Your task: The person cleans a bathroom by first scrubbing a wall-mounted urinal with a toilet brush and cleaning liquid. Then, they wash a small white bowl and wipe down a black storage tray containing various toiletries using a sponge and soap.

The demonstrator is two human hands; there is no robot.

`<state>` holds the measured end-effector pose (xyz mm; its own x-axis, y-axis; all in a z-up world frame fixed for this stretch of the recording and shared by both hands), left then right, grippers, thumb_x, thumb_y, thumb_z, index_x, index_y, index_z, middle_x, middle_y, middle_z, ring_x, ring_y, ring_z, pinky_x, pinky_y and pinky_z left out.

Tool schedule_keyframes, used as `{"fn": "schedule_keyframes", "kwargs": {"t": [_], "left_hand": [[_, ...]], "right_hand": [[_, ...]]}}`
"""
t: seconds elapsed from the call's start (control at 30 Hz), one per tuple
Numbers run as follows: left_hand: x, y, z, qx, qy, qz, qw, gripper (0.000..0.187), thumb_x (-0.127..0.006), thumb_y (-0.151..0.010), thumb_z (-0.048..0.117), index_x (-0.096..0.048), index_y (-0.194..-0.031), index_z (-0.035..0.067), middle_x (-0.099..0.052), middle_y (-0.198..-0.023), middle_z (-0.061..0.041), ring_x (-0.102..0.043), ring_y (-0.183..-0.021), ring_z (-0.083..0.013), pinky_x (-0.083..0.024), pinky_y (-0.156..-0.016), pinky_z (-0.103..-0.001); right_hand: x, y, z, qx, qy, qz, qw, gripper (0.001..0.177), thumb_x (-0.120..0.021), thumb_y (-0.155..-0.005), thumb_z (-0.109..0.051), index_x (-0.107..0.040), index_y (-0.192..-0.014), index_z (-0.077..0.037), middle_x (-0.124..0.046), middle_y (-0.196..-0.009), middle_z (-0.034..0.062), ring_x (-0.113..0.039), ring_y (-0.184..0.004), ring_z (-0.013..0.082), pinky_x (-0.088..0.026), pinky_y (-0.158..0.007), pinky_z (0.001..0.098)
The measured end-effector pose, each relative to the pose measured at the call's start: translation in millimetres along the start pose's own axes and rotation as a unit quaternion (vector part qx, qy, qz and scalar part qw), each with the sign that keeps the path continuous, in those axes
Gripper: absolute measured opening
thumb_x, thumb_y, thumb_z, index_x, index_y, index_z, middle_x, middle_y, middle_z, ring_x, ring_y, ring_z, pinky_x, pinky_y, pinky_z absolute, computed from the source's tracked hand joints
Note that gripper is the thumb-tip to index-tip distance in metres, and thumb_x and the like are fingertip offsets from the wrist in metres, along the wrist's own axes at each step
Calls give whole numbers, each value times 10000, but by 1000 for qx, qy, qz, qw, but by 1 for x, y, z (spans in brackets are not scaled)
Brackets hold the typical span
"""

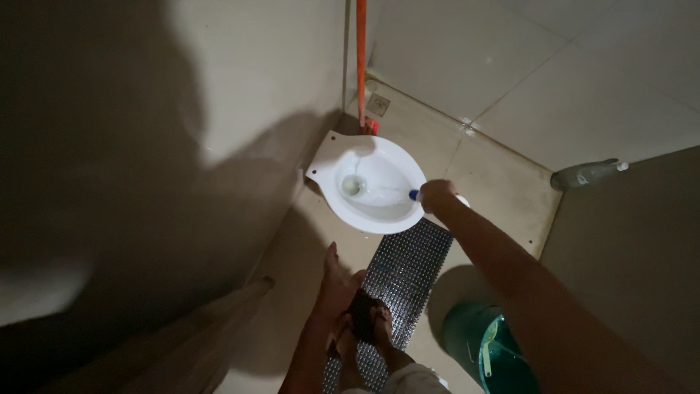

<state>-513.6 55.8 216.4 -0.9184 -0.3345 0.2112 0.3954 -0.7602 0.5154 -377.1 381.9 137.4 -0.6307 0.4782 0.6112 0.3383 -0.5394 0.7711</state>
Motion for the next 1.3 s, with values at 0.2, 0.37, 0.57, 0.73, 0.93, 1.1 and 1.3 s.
{"fn": "schedule_keyframes", "kwargs": {"t": [0.2,0.37,0.57,0.73,0.93,1.1,1.3], "left_hand": [[-4,-1,-12,62,3,-22,998,1089,-791,-860,299,-24,-1603,85,-104,-1662,-260,-163,-1546,-384,-298,-1193,-512],[-4,-8,-21,23,25,-6,999,1111,-815,-824,242,-44,-1608,81,-173,-1644,-276,-216,-1536,-384,-299,-1200,-495],[-5,-3,-23,8,21,4,1000,1087,-813,-820,210,-72,-1604,78,-223,-1634,-278,-242,-1535,-374,-302,-1197,-466],[1,2,-16,8,6,-11,1000,1059,-802,-841,222,-82,-1604,77,-226,-1630,-278,-238,-1533,-371,-299,-1197,-466],[3,0,-22,-60,-14,-21,998,1071,-805,-824,189,-78,-1601,69,-269,-1600,-293,-275,-1514,-391,-331,-1179,-465],[-2,-10,-28,-73,-19,-39,996,1059,-827,-824,192,-111,-1596,75,-260,-1616,-275,-285,-1511,-389,-322,-1183,-475],[-25,-21,-51,-114,-61,-86,988,1069,-839,-816,252,-137,-1595,47,-254,-1619,-264,-295,-1501,-382,-332,-1176,-485]], "right_hand": [[20,4,-14,10,-138,46,989,318,-708,-921,-319,-739,-1135,-86,-749,-1022,119,-729,-911,257,-588,-834,423],[22,1,-40,33,-174,53,983,335,-701,-927,-318,-714,-1157,-75,-741,-1033,121,-727,-907,253,-594,-821,411],[-9,5,-21,-5,-236,53,970,358,-693,-933,-318,-685,-1184,-62,-732,-1047,123,-726,-902,248,-600,-806,397],[-57,21,-15,-33,-274,30,961,378,-686,-938,-317,-660,-1206,-51,-724,-1058,125,-724,-898,244,-606,-794,386],[-110,48,-44,-27,-326,-11,945,403,-678,-945,-316,-630,-1233,-37,-714,-1071,127,-723,-893,239,-612,-779,372],[-110,60,-80,14,-391,-16,920,425,-671,-950,-315,-605,-1255,-26,-706,-1082,129,-721,-889,235,-618,-766,360],[-106,85,-103,53,-562,44,825,452,-663,-957,-315,-576,-1281,-13,-697,-1095,131,-720,-884,230,-625,-752,347]]}}
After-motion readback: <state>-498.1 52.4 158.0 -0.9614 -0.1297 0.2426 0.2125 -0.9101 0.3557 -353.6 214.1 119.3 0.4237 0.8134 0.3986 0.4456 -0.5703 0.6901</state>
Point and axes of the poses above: each hand's wrist, its own y-axis away from the middle knuckle, its own x-axis out of the back of the hand, z = x × y, the point moved 2 cm from there along -y, towards the middle knuckle
